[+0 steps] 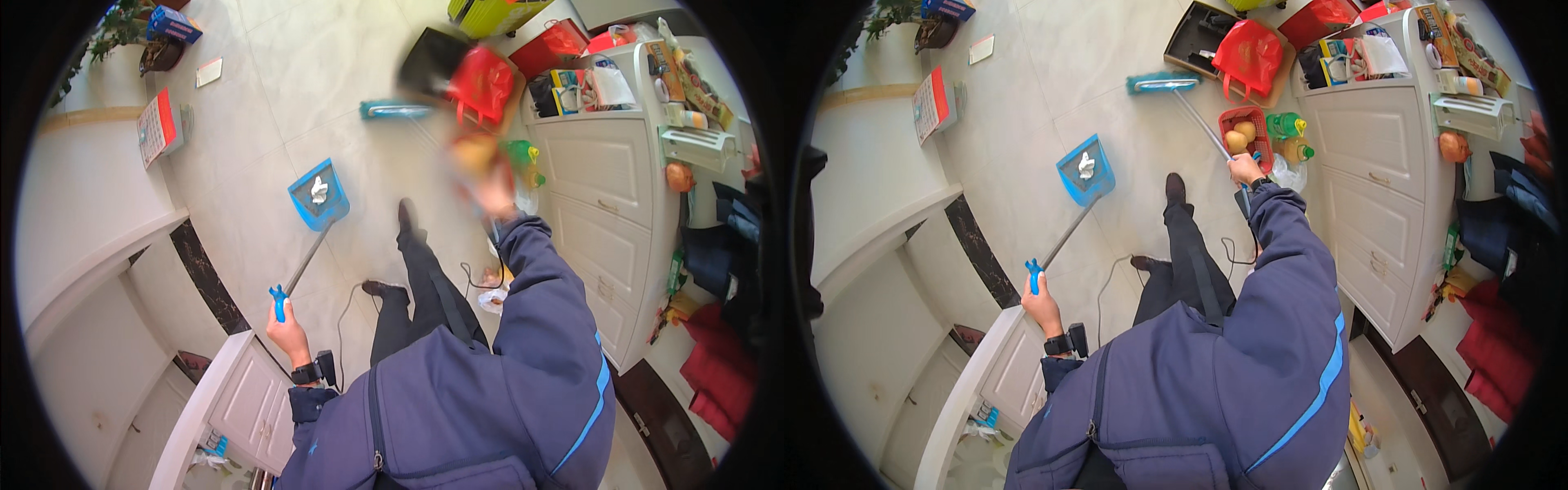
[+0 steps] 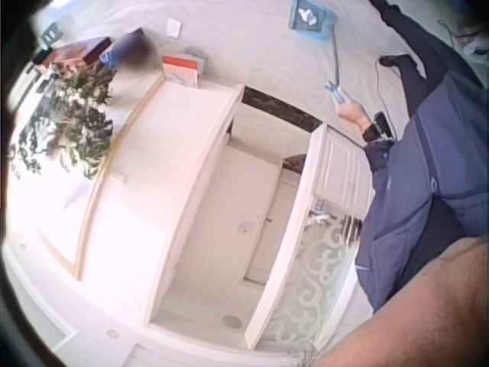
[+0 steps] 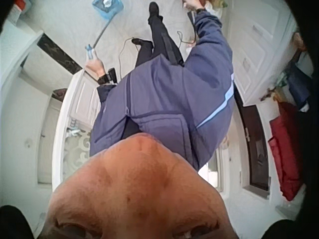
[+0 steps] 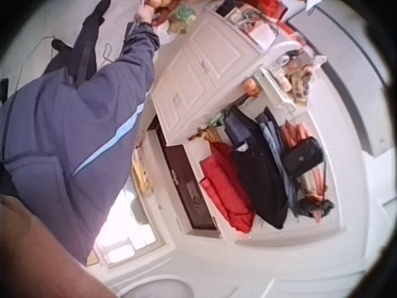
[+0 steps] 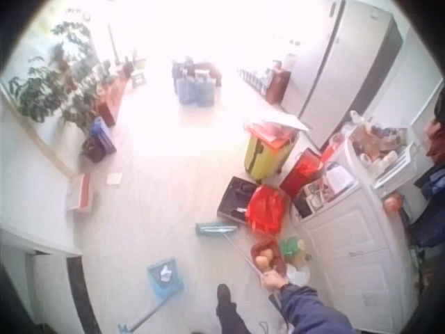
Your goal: The person sweeps a tiled floor with a blue broom and dustpan, gathering small pieces of debris into the dustpan. They move around furniture and a bed, occasionally repositioning a white box to continue sweeping.
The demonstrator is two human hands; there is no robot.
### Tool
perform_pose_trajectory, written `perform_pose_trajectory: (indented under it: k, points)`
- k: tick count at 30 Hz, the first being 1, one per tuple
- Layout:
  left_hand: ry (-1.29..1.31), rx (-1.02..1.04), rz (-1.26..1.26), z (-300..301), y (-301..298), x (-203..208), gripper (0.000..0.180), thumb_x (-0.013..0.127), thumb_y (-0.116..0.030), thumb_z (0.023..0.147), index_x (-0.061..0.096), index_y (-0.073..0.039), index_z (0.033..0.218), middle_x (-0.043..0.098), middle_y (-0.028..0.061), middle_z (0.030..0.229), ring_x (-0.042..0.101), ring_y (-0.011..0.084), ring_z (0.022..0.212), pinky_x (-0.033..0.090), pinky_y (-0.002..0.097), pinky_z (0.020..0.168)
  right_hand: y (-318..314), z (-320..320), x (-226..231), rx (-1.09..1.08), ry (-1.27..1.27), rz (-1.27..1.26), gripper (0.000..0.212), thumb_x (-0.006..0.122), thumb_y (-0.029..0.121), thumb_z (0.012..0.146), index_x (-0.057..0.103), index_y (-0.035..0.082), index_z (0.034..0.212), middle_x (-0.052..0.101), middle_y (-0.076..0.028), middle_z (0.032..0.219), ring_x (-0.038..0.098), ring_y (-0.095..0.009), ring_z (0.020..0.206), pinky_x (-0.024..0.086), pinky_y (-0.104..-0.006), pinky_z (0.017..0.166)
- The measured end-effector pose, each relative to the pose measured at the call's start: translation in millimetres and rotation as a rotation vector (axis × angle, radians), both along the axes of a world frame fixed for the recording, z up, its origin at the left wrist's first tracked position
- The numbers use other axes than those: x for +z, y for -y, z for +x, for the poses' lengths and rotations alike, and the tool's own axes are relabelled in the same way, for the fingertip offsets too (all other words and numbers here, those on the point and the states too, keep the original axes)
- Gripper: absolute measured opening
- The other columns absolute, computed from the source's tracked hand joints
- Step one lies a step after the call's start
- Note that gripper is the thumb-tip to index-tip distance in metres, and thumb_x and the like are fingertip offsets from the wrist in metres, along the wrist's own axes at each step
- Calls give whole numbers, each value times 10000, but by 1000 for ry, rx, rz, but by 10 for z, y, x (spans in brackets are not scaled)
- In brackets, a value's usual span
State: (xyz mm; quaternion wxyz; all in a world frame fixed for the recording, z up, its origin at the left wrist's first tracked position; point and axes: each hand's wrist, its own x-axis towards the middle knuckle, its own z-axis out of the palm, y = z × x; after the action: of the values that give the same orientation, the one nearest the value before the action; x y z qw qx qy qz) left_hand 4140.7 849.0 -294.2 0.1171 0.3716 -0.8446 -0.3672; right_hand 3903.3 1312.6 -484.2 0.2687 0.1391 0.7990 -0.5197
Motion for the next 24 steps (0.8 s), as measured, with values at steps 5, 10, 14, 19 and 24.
perform_pose_trajectory:
  k: [5,10,14,19,24]
  points:
    - [-39,8,-2,559,222,-149,222,639,-138,857,649,35,997,628,48,709,525,95,618,447,272,583,437,858,-223,-120,-72,4,211,460,165,899,504,9,763,513,-132,529,517,-259,400,434,-398,368]
    - [-107,-12,-19,1238,483,-349,239,652,-149,848,648,38,997,639,66,719,547,113,613,456,280,586,1587,1898,-632,-258,289,-16,265,431,220,926,502,8,782,552,-173,605,563,-293,489,475,-429,430]
    - [-87,0,-28,1720,679,-446,239,654,-150,844,646,36,993,633,76,717,543,127,604,453,288,581,2361,2685,-410,-543,696,-483,229,437,260,931,419,66,812,477,-104,635,465,-216,488,428,-382,457]
    - [-38,65,22,2184,848,-574,237,652,-139,839,642,30,1005,623,93,710,540,148,599,451,304,581,2682,2725,373,-546,973,-563,233,421,243,939,361,57,811,439,-56,624,415,-135,473,353,-263,393]
    - [-113,168,35,2377,895,-768,241,655,-137,834,638,27,1011,617,103,704,538,152,595,444,310,573,2732,2562,662,-191,602,-317,237,458,219,930,428,-15,903,488,-78,640,422,-135,445,359,-268,381]
